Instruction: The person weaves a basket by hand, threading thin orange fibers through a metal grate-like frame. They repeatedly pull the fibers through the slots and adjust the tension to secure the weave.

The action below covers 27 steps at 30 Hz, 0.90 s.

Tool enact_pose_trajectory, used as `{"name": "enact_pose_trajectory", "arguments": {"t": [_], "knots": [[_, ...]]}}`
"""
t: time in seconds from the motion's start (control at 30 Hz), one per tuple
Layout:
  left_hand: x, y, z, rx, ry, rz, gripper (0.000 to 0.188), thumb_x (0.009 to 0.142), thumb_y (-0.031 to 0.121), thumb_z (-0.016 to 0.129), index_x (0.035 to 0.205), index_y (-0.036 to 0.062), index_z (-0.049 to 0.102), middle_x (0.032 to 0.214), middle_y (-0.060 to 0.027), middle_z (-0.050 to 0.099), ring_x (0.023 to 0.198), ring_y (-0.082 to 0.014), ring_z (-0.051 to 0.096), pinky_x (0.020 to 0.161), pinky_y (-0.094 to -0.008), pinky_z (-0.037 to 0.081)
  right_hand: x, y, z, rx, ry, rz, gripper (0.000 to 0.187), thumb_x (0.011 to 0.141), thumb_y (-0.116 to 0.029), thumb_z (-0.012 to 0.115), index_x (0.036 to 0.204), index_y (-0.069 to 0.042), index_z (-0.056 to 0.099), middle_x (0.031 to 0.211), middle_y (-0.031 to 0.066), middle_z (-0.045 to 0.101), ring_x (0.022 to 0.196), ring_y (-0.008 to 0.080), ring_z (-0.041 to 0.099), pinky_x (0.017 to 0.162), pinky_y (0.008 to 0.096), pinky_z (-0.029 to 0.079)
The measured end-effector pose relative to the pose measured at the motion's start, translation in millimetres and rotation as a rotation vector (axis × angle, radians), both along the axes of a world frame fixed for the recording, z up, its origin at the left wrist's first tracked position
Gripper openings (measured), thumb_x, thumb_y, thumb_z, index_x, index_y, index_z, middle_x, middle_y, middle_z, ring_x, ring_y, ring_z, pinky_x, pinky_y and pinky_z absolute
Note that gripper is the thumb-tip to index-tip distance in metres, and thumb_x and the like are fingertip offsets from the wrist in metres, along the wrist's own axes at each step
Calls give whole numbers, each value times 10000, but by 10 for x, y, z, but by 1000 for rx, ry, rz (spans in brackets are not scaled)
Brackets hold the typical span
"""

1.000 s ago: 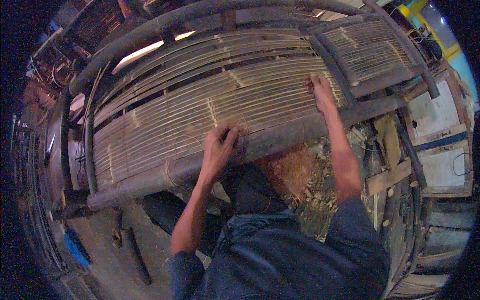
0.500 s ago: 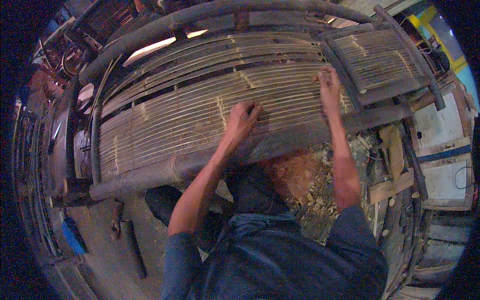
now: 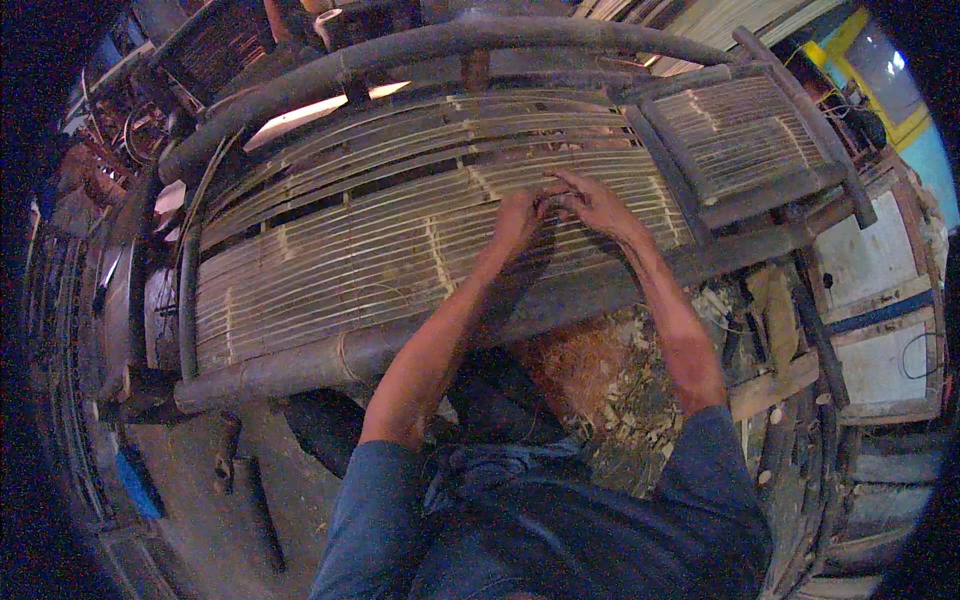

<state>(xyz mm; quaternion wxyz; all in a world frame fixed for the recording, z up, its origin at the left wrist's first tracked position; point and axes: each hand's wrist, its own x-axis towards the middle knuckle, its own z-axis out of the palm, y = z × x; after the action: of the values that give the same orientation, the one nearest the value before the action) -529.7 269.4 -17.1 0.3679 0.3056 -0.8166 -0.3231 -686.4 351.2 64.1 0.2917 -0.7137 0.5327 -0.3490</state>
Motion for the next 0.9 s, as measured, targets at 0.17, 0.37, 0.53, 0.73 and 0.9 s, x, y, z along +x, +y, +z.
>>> {"name": "enact_pose_trajectory", "arguments": {"t": [0.17,0.37,0.53,0.73,0.9], "knots": [[-35,305,291,-23,65,16,194,838,152,571,929,21,681,740,-229,610,688,-358,603,647,-453,463,-120,89,-67,-228,190,-136,488,912,-113,574,1376,-130,426,1127,104,635,874,200,613,813,347,489],[358,379,530,369,5,-45,288,897,262,567,946,-3,671,764,-133,662,712,-223,616,674,-380,475,162,408,310,-217,366,-373,577,880,-108,606,1408,-148,377,972,140,648,887,263,622,764,394,469],[913,465,817,508,45,-184,308,912,287,567,933,-5,665,798,-63,665,739,-154,576,696,-330,470,368,819,588,-345,312,-543,584,879,-123,612,1406,-143,361,891,124,659,848,261,625,769,373,471],[1443,613,1151,505,-101,-229,249,927,266,560,944,38,659,804,-41,647,698,-117,557,648,-275,462,573,1117,663,-284,165,-708,600,879,-123,627,1405,-128,338,804,61,645,808,155,607,816,317,456],[1647,900,1389,1040,73,-217,231,960,240,523,1031,44,622,766,3,606,649,-70,538,567,-197,442,798,1312,690,-185,36,-749,659,857,-73,642,1420,-104,301,756,12,604,775,95,552,840,284,430]]}}
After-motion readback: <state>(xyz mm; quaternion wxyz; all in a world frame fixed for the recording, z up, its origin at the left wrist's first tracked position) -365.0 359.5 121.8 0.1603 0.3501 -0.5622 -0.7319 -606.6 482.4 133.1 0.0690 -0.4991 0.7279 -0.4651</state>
